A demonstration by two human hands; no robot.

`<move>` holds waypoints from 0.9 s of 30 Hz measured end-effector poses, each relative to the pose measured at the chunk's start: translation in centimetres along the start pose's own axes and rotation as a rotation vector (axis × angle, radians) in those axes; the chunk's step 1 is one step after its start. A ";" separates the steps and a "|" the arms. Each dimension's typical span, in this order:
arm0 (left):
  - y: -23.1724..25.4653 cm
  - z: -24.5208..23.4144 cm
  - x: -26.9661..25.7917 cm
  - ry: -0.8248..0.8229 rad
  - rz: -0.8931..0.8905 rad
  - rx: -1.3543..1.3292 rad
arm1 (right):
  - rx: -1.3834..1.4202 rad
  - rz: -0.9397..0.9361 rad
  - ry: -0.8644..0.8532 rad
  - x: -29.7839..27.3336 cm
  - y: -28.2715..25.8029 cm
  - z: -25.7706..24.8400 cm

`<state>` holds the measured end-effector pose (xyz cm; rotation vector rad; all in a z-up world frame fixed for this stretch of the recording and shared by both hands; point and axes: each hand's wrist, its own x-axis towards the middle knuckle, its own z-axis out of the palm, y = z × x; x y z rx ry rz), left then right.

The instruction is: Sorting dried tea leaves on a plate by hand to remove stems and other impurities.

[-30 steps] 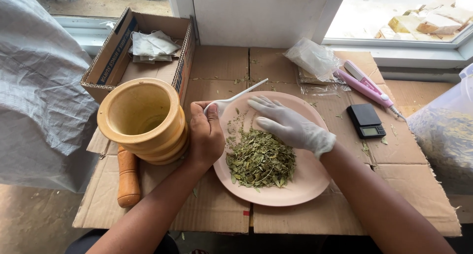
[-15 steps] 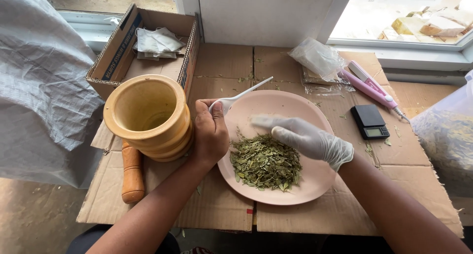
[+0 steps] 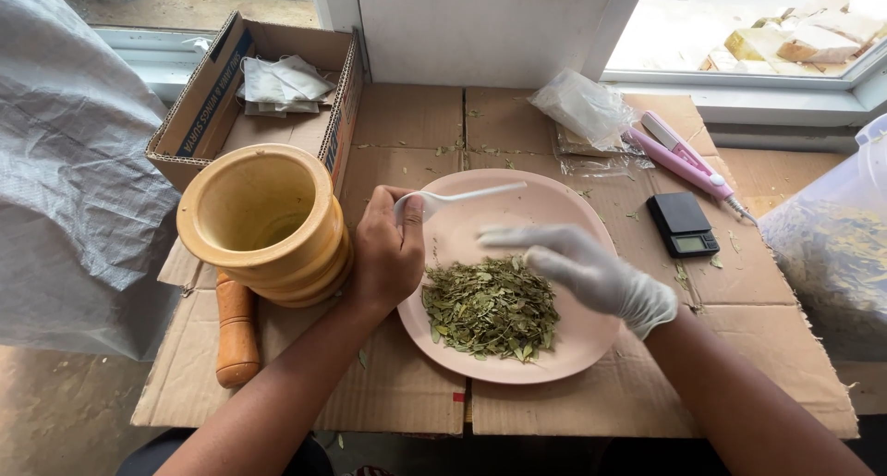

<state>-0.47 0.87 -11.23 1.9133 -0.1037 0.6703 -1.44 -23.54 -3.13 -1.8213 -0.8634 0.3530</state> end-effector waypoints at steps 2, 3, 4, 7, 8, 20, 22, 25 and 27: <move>0.7 -0.1 0.2 -0.008 0.042 0.019 | -0.053 -0.046 0.165 -0.2 2.3 -1.2; 1.0 -0.1 0.3 -0.016 0.086 0.038 | -0.107 -0.093 0.332 -0.5 3.4 -1.8; 1.2 0.0 0.3 -0.014 0.090 0.038 | -0.109 -0.097 0.333 -0.3 3.5 -1.9; 1.5 0.2 0.0 -0.047 0.163 0.095 | -0.494 -0.132 0.519 -0.2 3.8 -1.5; 1.6 0.3 0.1 -0.078 0.171 0.069 | -0.675 -0.033 0.472 -0.3 3.9 -1.4; 0.8 -0.9 0.0 -0.308 0.361 0.076 | -0.763 0.173 0.264 -1.1 8.0 -1.8; 0.7 -0.9 -0.1 -0.310 0.365 0.086 | -0.772 0.178 0.265 -1.3 8.2 -1.7; 0.2 -0.6 -0.2 -0.314 0.318 0.125 | -0.775 0.109 0.290 -1.0 6.9 -1.4; -0.5 -0.4 -0.1 -0.303 0.350 0.187 | -0.787 0.056 0.255 -0.8 6.6 -1.1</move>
